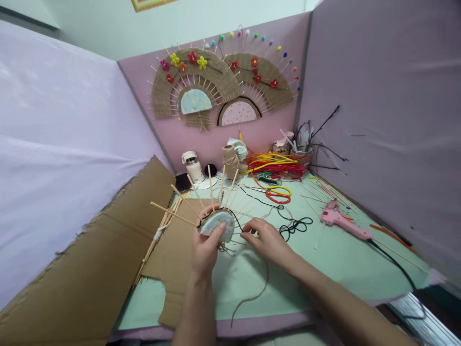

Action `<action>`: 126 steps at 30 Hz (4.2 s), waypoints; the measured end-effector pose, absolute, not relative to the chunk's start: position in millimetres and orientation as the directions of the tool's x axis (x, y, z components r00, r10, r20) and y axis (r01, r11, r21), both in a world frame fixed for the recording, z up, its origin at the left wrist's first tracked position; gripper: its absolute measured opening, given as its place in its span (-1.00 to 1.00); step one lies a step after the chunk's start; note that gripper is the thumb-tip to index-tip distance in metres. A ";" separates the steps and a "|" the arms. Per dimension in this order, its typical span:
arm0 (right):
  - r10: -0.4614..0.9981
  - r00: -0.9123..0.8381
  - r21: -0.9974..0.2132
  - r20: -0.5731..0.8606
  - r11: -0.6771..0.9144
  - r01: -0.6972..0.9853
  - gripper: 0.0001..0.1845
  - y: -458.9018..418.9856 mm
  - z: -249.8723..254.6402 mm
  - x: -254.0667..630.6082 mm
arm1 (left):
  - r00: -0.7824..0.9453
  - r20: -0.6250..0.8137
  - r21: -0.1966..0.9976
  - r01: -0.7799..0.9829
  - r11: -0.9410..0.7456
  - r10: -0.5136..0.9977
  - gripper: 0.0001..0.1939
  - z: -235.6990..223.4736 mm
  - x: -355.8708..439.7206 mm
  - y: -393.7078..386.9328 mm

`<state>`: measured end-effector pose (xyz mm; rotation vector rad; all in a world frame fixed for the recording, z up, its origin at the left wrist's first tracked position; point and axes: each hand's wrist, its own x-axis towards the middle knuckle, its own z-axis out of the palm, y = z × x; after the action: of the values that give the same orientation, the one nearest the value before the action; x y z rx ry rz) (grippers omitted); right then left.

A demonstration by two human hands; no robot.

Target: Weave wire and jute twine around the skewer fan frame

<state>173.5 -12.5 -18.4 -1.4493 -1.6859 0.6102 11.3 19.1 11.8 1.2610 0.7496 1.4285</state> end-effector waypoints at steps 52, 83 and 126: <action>0.974 -0.222 -0.921 0.034 0.117 0.371 -0.86 -29.5 -22.1 201.1 | 0.081 0.323 0.882 -0.387 -0.268 0.943 -0.63 11.7 18.2 21.2; 0.930 0.251 -0.936 0.270 0.314 -0.158 -0.70 -0.9 33.4 273.8 | 0.276 0.205 0.845 -0.534 -0.027 0.939 -0.66 12.7 5.9 8.1; 0.968 -0.249 -0.945 -0.009 0.074 0.318 -0.71 -45.2 1.4 210.0 | -0.136 0.268 0.749 -0.593 -0.295 0.954 -0.64 16.4 19.0 10.9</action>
<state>210.0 -45.2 1.4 -1.2957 -1.6612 1.1919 19.0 10.9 16.4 0.8831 0.5763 1.6953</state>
